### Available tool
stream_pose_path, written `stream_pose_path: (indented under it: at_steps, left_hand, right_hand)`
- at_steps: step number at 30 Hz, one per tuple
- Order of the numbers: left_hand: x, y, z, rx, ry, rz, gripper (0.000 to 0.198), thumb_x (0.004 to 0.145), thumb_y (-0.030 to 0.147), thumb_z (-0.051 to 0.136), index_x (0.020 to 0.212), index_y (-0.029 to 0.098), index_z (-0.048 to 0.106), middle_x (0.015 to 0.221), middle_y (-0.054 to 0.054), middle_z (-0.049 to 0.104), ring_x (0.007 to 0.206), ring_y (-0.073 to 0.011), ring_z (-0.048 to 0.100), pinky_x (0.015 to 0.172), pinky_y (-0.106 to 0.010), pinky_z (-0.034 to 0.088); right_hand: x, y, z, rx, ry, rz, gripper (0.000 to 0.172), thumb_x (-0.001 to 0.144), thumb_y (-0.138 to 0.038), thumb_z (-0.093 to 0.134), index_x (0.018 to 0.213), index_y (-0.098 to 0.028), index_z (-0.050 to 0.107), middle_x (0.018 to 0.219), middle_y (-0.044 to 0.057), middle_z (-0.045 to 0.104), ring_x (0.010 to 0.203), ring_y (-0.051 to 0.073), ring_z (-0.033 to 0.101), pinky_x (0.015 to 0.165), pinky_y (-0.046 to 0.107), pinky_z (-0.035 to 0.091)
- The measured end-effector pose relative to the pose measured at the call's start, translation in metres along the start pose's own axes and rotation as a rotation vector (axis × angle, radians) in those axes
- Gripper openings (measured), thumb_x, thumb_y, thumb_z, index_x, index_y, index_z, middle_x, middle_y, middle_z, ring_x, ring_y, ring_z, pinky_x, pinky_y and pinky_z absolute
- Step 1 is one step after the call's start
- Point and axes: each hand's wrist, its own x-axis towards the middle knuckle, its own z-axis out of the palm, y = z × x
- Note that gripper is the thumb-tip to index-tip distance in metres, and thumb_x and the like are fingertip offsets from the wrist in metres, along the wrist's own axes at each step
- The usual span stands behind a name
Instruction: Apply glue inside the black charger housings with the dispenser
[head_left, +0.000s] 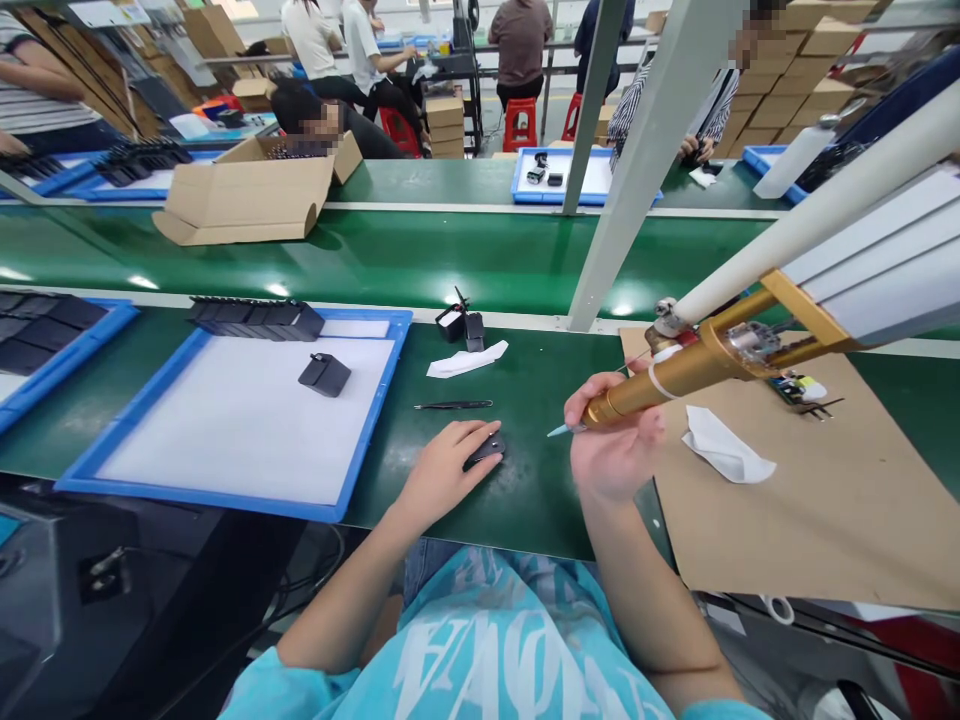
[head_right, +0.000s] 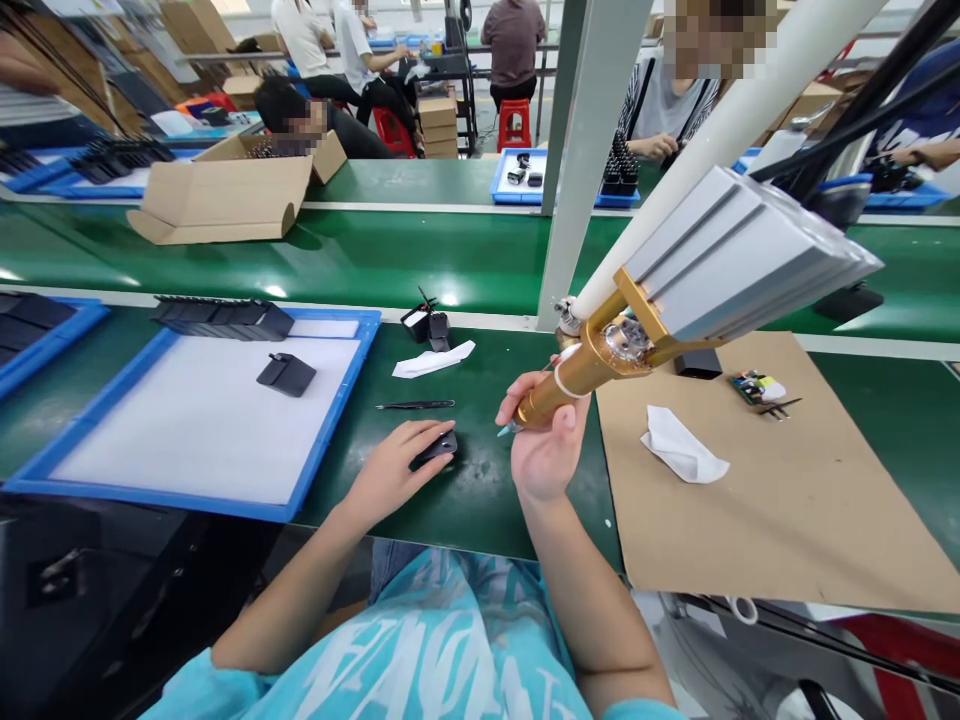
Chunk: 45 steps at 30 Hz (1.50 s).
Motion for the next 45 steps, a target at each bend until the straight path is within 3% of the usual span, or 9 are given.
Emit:
stream_pose_path:
  at_steps: [6, 10, 15, 19, 22, 24, 26, 34, 45]
  left_hand:
    - [0.01, -0.003, -0.014, -0.112, -0.125, 0.006, 0.036, 0.09, 0.044, 0.058, 0.124, 0.032, 0.064, 0.113, -0.003, 0.065, 0.102, -0.02, 0.063, 0.09, -0.032, 0.05]
    - [0.017, -0.012, -0.014, -0.387, -0.201, -0.034, 0.038, 0.087, 0.041, 0.063, 0.124, 0.032, 0.064, 0.114, -0.004, 0.067, 0.104, -0.0209, 0.064, 0.094, -0.035, 0.049]
    - [0.013, -0.025, 0.007, -0.81, -0.085, -0.255, 0.044, 0.078, 0.038, 0.073, 0.119, 0.023, 0.066, 0.12, -0.009, 0.068, 0.106, -0.0246, 0.066, 0.089, -0.038, 0.055]
    - [-0.002, -0.021, 0.014, -0.571, 0.078, -0.22, 0.027, 0.089, 0.041, 0.059, 0.103, 0.023, 0.073, 0.124, -0.008, 0.067, 0.112, -0.0253, 0.063, 0.098, -0.042, 0.051]
    - [-0.011, -0.012, 0.018, -0.287, 0.113, -0.092, 0.038, 0.086, 0.043, 0.063, 0.12, 0.026, 0.065, 0.128, -0.007, 0.064, 0.118, -0.0256, 0.059, 0.104, -0.045, 0.045]
    - [-0.012, -0.007, 0.023, -0.158, 0.101, -0.071, 0.05, 0.079, 0.045, 0.071, 0.124, 0.025, 0.06, 0.123, -0.008, 0.065, 0.112, -0.0274, 0.061, 0.098, -0.045, 0.047]
    - [-0.011, -0.003, 0.028, -0.087, 0.083, -0.087, 0.049, 0.079, 0.044, 0.071, 0.122, 0.023, 0.059, 0.115, -0.009, 0.068, 0.105, -0.0273, 0.063, 0.091, -0.043, 0.05]
    - [-0.002, 0.013, 0.027, -0.173, 0.08, -0.146, 0.041, 0.083, 0.044, 0.066, 0.12, 0.029, 0.058, 0.097, -0.001, 0.071, 0.069, -0.0168, 0.065, 0.064, -0.029, 0.052]
    - [0.001, 0.023, 0.016, -0.182, 0.177, -0.065, 0.033, 0.081, 0.043, 0.067, 0.108, 0.025, 0.063, 0.094, -0.002, 0.07, 0.067, -0.0151, 0.061, 0.059, -0.027, 0.049]
  right_hand:
    - [0.001, 0.002, -0.001, -0.042, 0.028, 0.021, 0.034, 0.085, -0.055, 0.046, 0.104, -0.027, 0.051, 0.077, -0.002, 0.058, 0.049, 0.011, 0.052, 0.048, 0.026, 0.038]
    - [0.001, 0.002, -0.001, -0.053, 0.039, 0.025, 0.035, 0.085, -0.056, 0.046, 0.103, -0.027, 0.051, 0.077, -0.002, 0.058, 0.049, 0.011, 0.052, 0.047, 0.026, 0.038]
    - [-0.001, 0.002, 0.001, -0.047, 0.022, 0.029, 0.035, 0.084, -0.056, 0.045, 0.104, -0.028, 0.051, 0.076, -0.003, 0.057, 0.047, 0.01, 0.051, 0.046, 0.026, 0.037]
    - [-0.003, 0.003, 0.003, -0.066, 0.014, 0.053, 0.042, 0.082, -0.06, 0.045, 0.108, -0.028, 0.051, 0.074, -0.003, 0.056, 0.045, 0.01, 0.051, 0.045, 0.027, 0.037]
    - [-0.006, 0.003, 0.007, -0.039, -0.007, 0.064, 0.044, 0.082, -0.061, 0.045, 0.11, -0.027, 0.052, 0.074, -0.002, 0.057, 0.045, 0.011, 0.051, 0.044, 0.027, 0.038]
    - [-0.007, 0.003, 0.01, -0.001, -0.037, 0.071, 0.045, 0.082, -0.061, 0.046, 0.11, -0.026, 0.053, 0.074, -0.002, 0.058, 0.045, 0.011, 0.051, 0.044, 0.027, 0.038]
    - [-0.009, 0.003, 0.013, 0.026, -0.07, 0.089, 0.049, 0.081, -0.064, 0.047, 0.11, -0.025, 0.052, 0.075, -0.001, 0.06, 0.044, 0.011, 0.051, 0.043, 0.027, 0.038]
    - [-0.013, 0.002, 0.018, 0.018, -0.107, 0.109, 0.053, 0.078, -0.068, 0.047, 0.109, -0.025, 0.049, 0.074, -0.002, 0.062, 0.042, 0.01, 0.052, 0.041, 0.026, 0.04]
    - [-0.011, 0.004, 0.017, 0.054, -0.082, 0.05, 0.04, 0.083, -0.062, 0.047, 0.1, -0.026, 0.051, 0.076, -0.003, 0.062, 0.042, 0.01, 0.054, 0.039, 0.025, 0.039]
